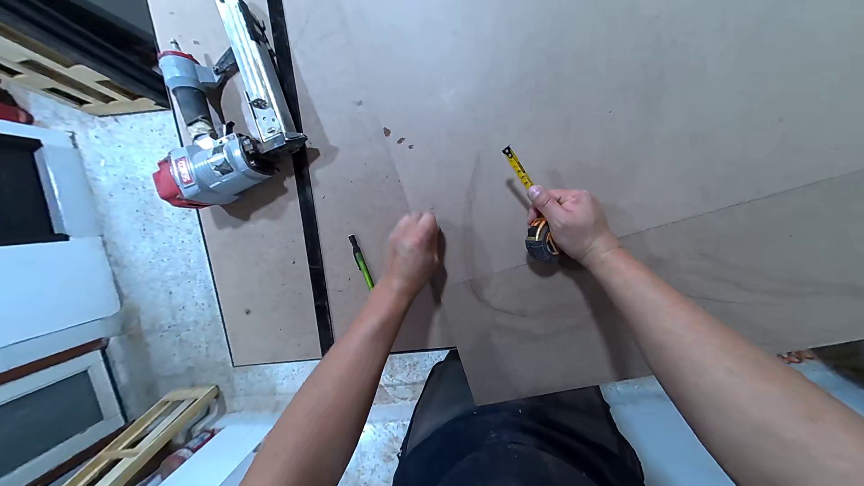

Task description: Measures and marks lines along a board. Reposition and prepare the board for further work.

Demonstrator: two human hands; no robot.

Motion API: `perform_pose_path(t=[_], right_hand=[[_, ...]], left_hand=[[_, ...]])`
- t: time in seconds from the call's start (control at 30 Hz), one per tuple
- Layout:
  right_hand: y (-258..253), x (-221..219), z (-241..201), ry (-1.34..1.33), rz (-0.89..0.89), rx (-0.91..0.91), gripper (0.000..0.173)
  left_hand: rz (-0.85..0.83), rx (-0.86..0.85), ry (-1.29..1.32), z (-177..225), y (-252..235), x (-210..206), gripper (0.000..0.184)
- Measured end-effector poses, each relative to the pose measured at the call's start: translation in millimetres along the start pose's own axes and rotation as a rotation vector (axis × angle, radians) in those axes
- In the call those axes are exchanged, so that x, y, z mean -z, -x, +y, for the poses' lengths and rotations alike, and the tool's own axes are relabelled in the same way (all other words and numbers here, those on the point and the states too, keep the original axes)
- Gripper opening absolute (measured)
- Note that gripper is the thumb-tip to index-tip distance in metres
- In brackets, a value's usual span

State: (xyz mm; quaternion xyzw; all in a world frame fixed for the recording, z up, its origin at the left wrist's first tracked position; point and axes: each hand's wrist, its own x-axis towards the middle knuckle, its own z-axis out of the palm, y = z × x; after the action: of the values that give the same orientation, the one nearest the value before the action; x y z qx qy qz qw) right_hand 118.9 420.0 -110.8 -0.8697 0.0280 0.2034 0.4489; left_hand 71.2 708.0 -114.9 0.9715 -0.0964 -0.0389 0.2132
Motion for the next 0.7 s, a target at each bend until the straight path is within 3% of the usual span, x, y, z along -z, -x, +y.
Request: perform_pose_path(t=[0.07, 0.23, 0.37, 0.43, 0.53, 0.63, 0.7], right_hand=[[-1, -1, 1, -0.012, 0.001, -0.004, 0.06], [1, -2, 1, -0.011, 0.009, -0.008, 0.059], [-2, -1, 0, -0.019, -0.001, -0.006, 0.059], [-2, -2, 0, -0.012, -0.001, -0.013, 0.059], [-1, -1, -2, -0.005, 0.0, -0.012, 0.06], [-3, 0, -1, 0.001, 0.007, -0.008, 0.06], [-2, -1, -1, 0.001, 0.002, -0.002, 0.06]], left_hand=[[-0.021, -0.035, -0.008, -3, 10, -1, 0.022], [0.056, 0.046, -0.039, -4, -33, -4, 0.023], [0.005, -0.016, -0.003, 4, 12, -6, 0.021], [-0.008, -0.056, 0.013, -4, 4, -6, 0.02], [0.012, 0.183, 0.017, -29, -32, 18, 0.021], [0.119, 0.426, -0.106, -64, -36, 27, 0.02], [0.159, 0.469, -0.157, -62, -26, 29, 0.036]])
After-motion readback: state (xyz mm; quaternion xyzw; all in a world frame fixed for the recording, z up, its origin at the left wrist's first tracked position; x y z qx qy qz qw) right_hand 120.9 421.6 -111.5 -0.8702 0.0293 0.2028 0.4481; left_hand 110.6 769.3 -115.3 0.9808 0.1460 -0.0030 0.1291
